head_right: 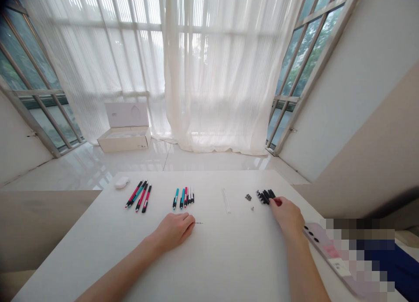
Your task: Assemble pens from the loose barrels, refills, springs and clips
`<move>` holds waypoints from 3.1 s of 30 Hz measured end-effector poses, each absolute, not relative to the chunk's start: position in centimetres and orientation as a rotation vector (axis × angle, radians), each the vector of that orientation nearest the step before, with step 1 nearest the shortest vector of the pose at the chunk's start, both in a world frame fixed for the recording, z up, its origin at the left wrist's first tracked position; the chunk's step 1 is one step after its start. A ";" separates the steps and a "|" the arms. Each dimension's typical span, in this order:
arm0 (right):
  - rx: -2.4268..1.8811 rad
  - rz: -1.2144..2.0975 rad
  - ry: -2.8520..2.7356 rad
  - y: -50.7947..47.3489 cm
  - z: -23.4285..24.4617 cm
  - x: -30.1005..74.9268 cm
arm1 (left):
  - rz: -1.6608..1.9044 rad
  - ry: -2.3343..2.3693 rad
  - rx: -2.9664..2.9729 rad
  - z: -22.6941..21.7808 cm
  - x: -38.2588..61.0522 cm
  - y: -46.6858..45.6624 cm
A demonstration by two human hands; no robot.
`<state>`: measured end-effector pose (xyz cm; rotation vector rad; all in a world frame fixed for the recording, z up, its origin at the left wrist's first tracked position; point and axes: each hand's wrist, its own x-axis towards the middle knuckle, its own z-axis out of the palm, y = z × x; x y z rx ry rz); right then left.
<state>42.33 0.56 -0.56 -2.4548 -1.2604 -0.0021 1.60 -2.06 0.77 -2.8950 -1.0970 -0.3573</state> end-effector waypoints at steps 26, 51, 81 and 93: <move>-1.292 0.998 -1.603 -1.0 2.2 27.5 | -0.751 -1.241 -2.709 0.1 1.5 -1.5; -1.362 0.947 -1.802 -1.8 1.6 25.5 | -0.704 -1.203 -2.742 0.2 1.4 -1.3; -1.350 0.879 -1.838 -1.9 0.1 23.9 | -0.679 -1.073 -3.000 0.3 1.1 -1.3; -1.356 0.838 -1.894 -2.2 0.6 23.7 | -0.509 -1.112 -2.996 0.0 1.1 -1.2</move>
